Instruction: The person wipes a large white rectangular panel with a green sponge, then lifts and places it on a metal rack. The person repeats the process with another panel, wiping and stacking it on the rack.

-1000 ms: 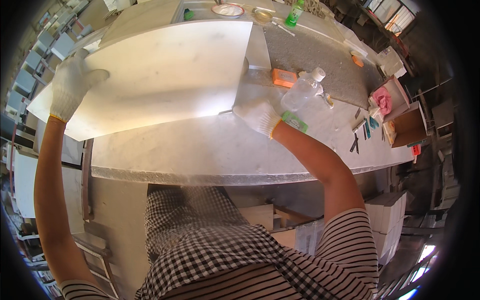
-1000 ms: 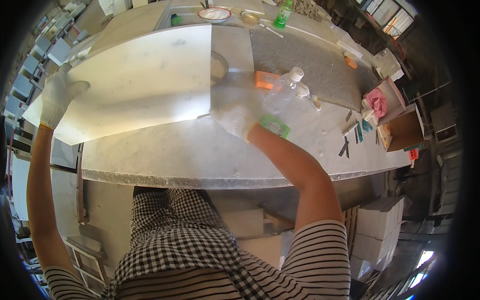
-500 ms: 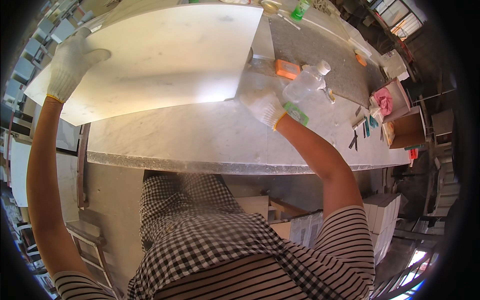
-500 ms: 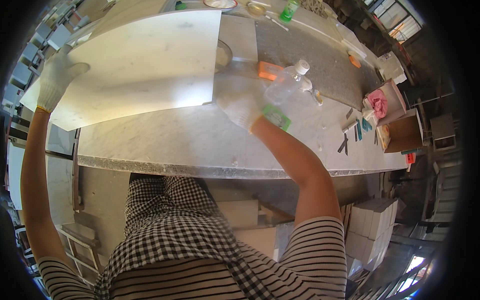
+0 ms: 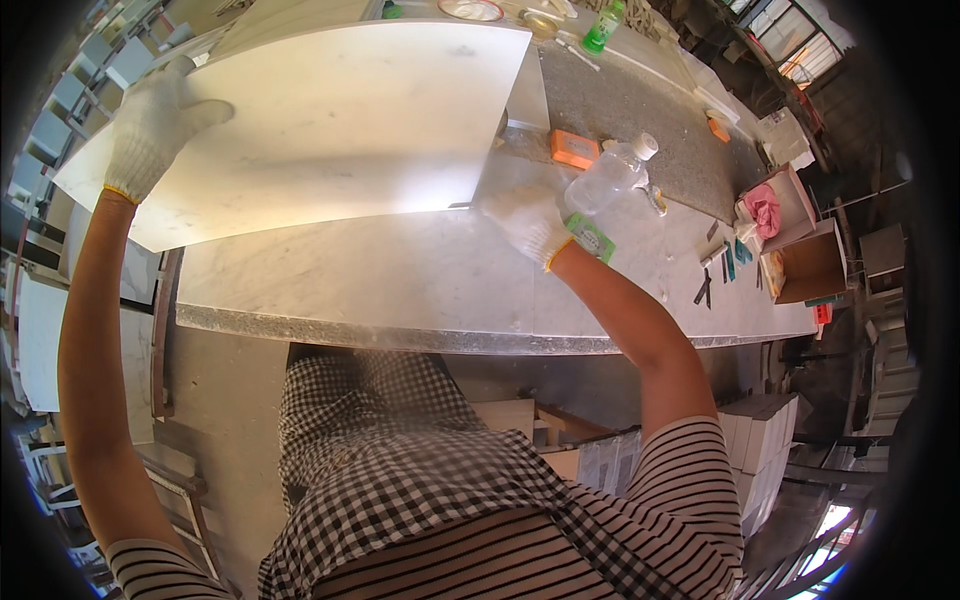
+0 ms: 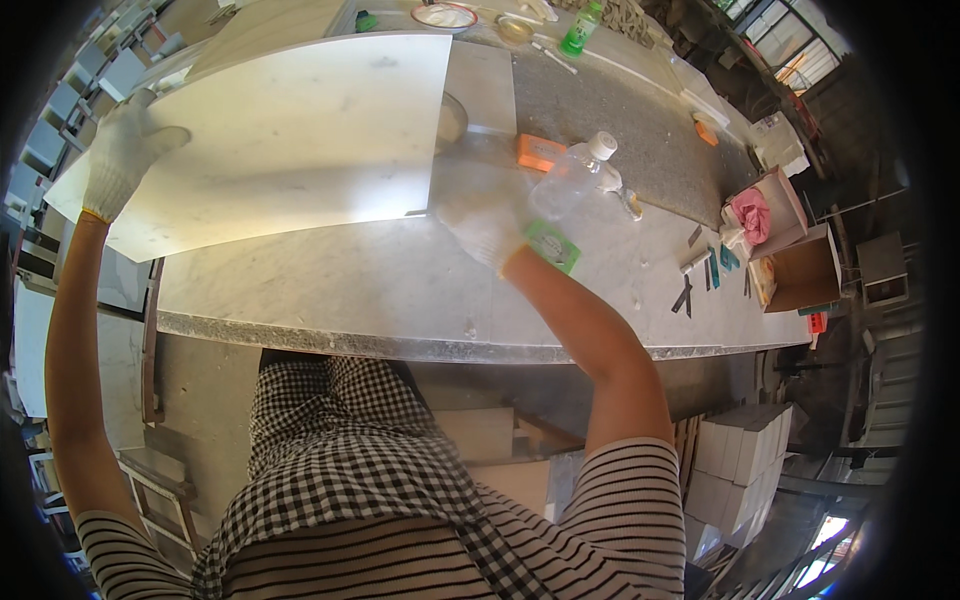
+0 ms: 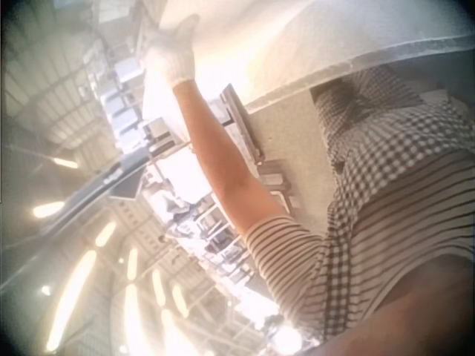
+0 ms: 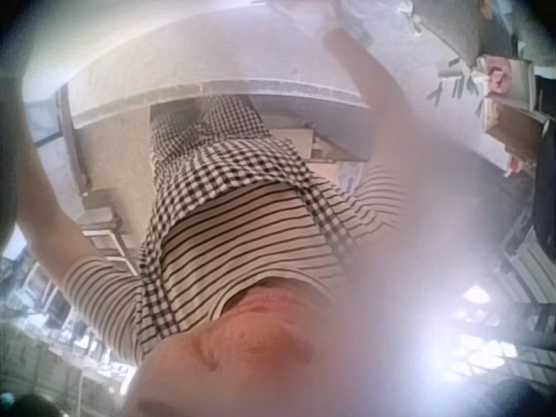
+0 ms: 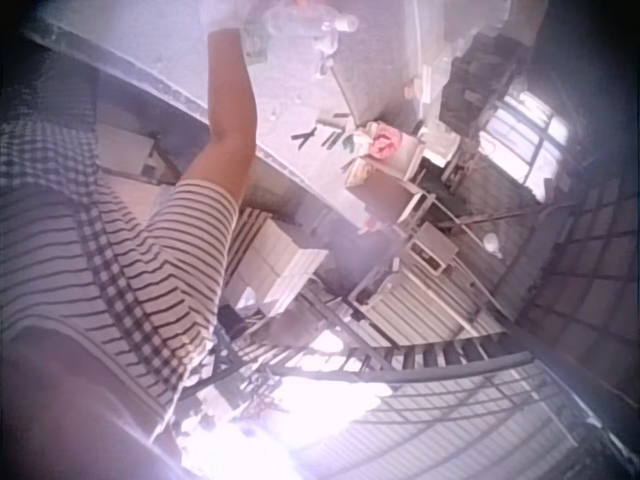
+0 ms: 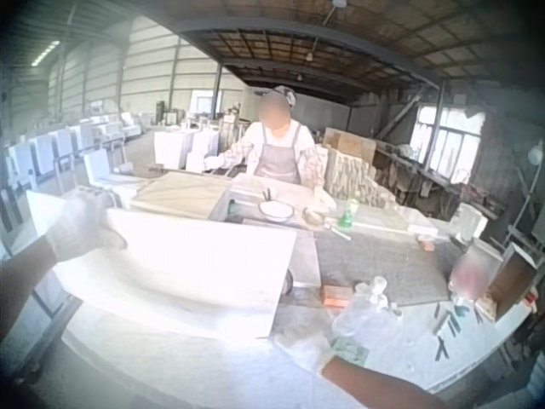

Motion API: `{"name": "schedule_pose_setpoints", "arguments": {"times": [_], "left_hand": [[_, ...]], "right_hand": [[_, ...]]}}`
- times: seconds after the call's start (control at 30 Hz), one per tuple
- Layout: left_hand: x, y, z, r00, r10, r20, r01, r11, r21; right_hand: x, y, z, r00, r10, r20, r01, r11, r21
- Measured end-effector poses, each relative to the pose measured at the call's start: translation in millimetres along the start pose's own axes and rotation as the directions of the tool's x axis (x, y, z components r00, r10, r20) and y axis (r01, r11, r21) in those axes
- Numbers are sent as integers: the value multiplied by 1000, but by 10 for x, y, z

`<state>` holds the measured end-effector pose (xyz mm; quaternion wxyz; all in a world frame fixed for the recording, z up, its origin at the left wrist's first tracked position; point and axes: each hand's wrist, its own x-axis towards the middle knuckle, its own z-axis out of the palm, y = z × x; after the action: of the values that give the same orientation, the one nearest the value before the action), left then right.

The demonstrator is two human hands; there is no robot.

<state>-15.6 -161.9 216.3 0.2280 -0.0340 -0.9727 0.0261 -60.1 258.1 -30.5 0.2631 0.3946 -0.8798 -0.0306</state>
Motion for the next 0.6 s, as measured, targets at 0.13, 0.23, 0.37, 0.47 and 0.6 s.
{"name": "schedule_pose_setpoints", "arguments": {"times": [0.13, 0.23, 0.37, 0.47, 0.6], "left_hand": [[-21, -37, 24, 999, 13, -35, -12, 999, 42], [-2, -71, 47, 1000, 1, 4, -1, 1000, 14], [-15, -111, 41, 1000, 20, 16, -19, 999, -31], [-4, -115, 33, 999, 47, 8, -47, 999, -15], [-1, -95, 35, 1000, 4, 25, -3, 1000, -26]], "right_hand": [[-22, -88, 188, 991, -37, 128, 69, 965, -254], [-45, -126, 219, 992, -42, 119, 65, 977, -201], [-23, -115, 153, 993, -68, 95, 78, 991, -110], [6, -67, 137, 966, -92, 240, 157, 950, -270], [-19, -23, 206, 986, 23, 168, -1, 992, -128]]}}
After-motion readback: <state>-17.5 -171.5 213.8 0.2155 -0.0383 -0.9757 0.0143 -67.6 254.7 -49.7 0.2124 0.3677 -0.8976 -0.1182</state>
